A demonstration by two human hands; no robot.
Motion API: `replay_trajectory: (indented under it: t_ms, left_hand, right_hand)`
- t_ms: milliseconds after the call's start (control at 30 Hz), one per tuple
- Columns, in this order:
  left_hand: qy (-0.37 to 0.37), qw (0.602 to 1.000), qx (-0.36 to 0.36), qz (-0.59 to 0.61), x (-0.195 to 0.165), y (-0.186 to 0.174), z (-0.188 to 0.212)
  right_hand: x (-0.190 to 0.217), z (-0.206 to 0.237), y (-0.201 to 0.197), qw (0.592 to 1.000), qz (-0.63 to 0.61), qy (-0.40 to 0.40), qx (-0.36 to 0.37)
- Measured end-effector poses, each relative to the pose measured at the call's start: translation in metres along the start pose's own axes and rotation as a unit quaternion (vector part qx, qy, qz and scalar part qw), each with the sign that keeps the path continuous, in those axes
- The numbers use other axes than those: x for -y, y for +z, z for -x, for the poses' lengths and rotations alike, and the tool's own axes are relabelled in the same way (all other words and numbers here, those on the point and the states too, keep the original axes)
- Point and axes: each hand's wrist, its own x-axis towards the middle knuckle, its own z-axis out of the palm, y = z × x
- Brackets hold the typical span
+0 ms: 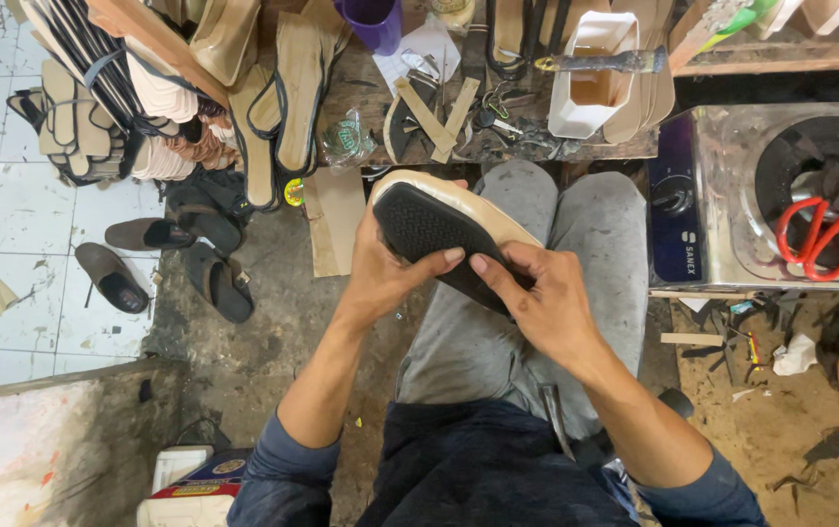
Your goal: The person attaches a black rubber sole to a beige shoe upper using a curved metal tool. They press the sole onto the upper, then use the tool to pry and secure the edges along the perimeter. The process is repeated for a second shoe.
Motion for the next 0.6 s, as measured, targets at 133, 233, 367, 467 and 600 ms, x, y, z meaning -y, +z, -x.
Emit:
replay_trajectory:
  t_ms: [133,233,367,467,600]
  left_hand:
    - [0.021,0.999,-0.026,0.004,0.007,0.009,-0.001]
    - [0.02,0.998,-0.056,0.036,0.019,0.024,-0.001]
    - [-0.029,0.975,-0.144,0.168,0.041,0.066,-0.005]
    - [-0.071,0.944,-0.219,0.234,0.057,0.095,-0.001]
    - [-0.116,0.943,-0.227,0.215,0.068,0.091,0.032]
  right_hand:
    - [-0.007,0.001,-0.017,0.999,0.017,0.012,0.033]
    - [-0.024,0.0,-0.065,0.971,0.076,0.105,0.198]
    - [-0.062,0.013,-0.127,0.955,-0.219,0.129,0.155]
    - [-0.092,0.033,-0.129,0.863,-0.488,0.072,0.11]
    - [-0.12,0.063,-0.093,0.878,-0.468,0.056,-0.084]
